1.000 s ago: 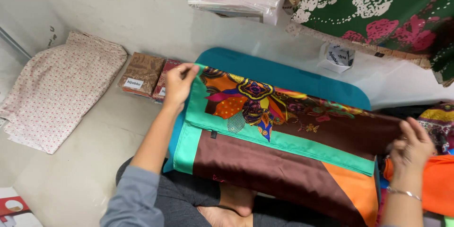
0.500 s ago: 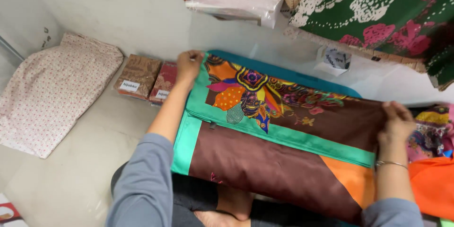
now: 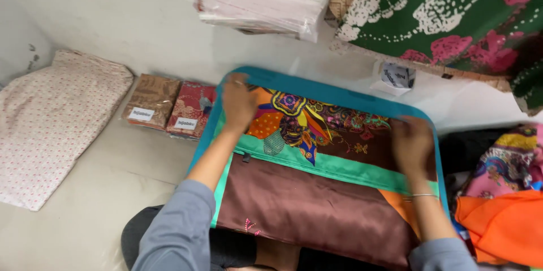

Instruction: Cleaning a piece of fabric with a lint roller and then folding it neatly.

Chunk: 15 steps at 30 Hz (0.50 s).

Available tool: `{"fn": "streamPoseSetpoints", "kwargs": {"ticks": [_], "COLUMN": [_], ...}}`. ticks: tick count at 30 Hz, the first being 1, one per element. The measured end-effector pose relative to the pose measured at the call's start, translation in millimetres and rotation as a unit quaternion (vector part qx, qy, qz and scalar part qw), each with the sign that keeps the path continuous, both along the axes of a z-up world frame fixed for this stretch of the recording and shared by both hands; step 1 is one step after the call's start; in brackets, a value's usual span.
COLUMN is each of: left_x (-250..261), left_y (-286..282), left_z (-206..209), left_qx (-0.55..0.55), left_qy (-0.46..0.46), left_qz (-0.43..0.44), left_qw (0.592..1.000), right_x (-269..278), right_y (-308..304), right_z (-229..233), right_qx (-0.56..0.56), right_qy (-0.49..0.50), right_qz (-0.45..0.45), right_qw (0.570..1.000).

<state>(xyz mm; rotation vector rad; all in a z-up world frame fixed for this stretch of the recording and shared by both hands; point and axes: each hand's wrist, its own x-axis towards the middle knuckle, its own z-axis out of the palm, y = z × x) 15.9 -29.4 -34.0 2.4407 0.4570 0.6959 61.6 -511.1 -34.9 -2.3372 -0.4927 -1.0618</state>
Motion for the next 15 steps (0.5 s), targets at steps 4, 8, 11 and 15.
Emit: {"fn": "streamPoseSetpoints", "kwargs": {"ticks": [4,8,11,15], "left_x": [-43,-55,-47,-46], "left_y": [-70,-76,-71,-70], "left_z": [27,-14,-40,-39], "left_qx": [0.085,0.189,0.175,0.173], "left_qy": [0.013,-0.003,0.065,0.082], "left_qz": [-0.172,-0.154,-0.138,-0.138], "left_qw": [0.981,0.97,0.973,0.972], "right_x": [-35,-84,-72,-37], "right_y": [120,203,192,92], "right_z": [-14,0,-21,-33], "right_qx": [-0.087,-0.149,-0.194,-0.25], "right_qy": [0.083,0.145,0.078,-0.038], "right_qz": [0.092,0.244,0.196,0.037], "right_qw": [0.988,0.947,0.958,0.967]}}
